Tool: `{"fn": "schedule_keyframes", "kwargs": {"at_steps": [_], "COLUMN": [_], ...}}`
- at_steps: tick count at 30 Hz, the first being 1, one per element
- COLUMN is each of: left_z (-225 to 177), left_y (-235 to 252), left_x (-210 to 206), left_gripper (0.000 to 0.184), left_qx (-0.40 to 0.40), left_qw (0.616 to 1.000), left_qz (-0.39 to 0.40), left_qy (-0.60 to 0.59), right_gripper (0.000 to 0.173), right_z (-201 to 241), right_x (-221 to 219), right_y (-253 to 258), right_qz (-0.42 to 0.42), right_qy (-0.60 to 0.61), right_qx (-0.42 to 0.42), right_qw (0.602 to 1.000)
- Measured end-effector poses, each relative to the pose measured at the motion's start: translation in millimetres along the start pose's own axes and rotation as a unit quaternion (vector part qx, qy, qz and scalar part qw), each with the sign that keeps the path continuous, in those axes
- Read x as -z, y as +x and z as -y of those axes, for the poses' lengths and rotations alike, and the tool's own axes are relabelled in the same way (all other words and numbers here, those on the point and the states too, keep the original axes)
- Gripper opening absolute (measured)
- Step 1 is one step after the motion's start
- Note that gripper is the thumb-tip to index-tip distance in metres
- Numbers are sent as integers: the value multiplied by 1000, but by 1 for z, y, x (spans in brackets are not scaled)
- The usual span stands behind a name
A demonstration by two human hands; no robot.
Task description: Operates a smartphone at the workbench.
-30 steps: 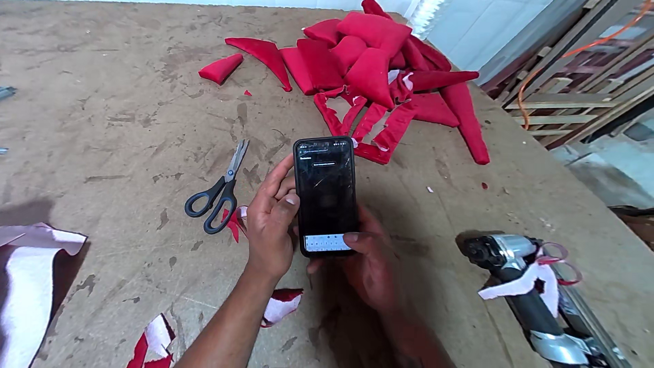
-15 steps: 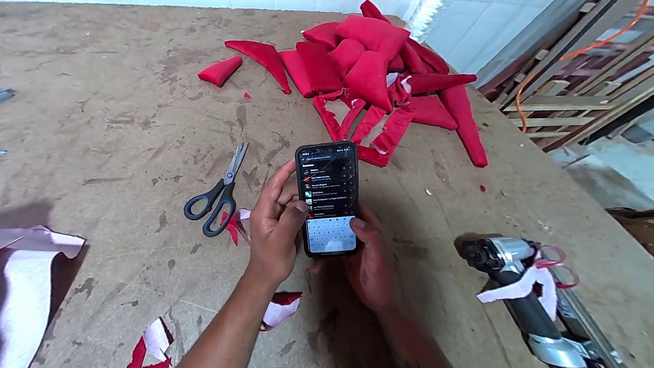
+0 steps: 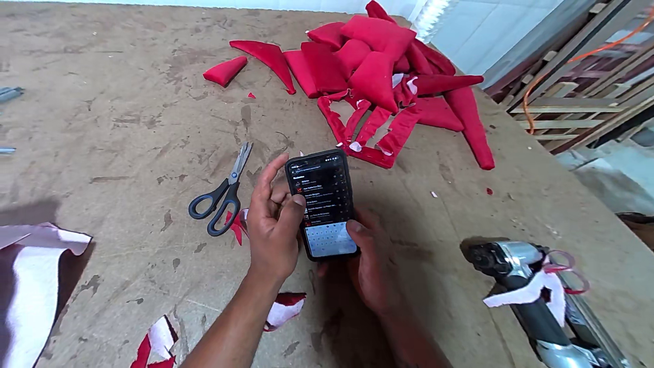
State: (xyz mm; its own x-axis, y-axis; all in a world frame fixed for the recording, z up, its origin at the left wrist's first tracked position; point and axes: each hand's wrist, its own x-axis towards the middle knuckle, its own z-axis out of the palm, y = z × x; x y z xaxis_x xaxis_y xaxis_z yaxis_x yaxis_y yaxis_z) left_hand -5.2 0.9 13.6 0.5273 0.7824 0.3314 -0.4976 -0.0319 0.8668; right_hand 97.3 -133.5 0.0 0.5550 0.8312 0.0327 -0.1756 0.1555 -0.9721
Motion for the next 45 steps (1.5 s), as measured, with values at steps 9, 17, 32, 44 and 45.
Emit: {"fn": "schedule_keyframes", "kwargs": {"at_steps": [9,17,32,44,45], "left_z": [0,-1,-1,-1,-1], "left_y": [0,0,1,3,3], "left_x": [0,2,2,0,0], "left_gripper": [46,55,58,64,64], "left_qx": [-16,3,8,21,21], "left_qw": [998,999,1000,999,999], "left_qz": [-56,-40,-11,32,33], "left_qy": [6,8,-6,-32,-34], "right_gripper": [43,43,44,47,47], "right_z": [3,4,4,5,4], "right_x": [-4,-3,-3,-3,-3], "right_y": [0,0,-1,-1,-1], "right_qz": [22,19,13,-5,-4], "right_qy": [-26,-17,-15,-10,-10], "right_qx": [19,12,7,-3,-2], "right_qw": [999,1000,1000,1000,1000]}}
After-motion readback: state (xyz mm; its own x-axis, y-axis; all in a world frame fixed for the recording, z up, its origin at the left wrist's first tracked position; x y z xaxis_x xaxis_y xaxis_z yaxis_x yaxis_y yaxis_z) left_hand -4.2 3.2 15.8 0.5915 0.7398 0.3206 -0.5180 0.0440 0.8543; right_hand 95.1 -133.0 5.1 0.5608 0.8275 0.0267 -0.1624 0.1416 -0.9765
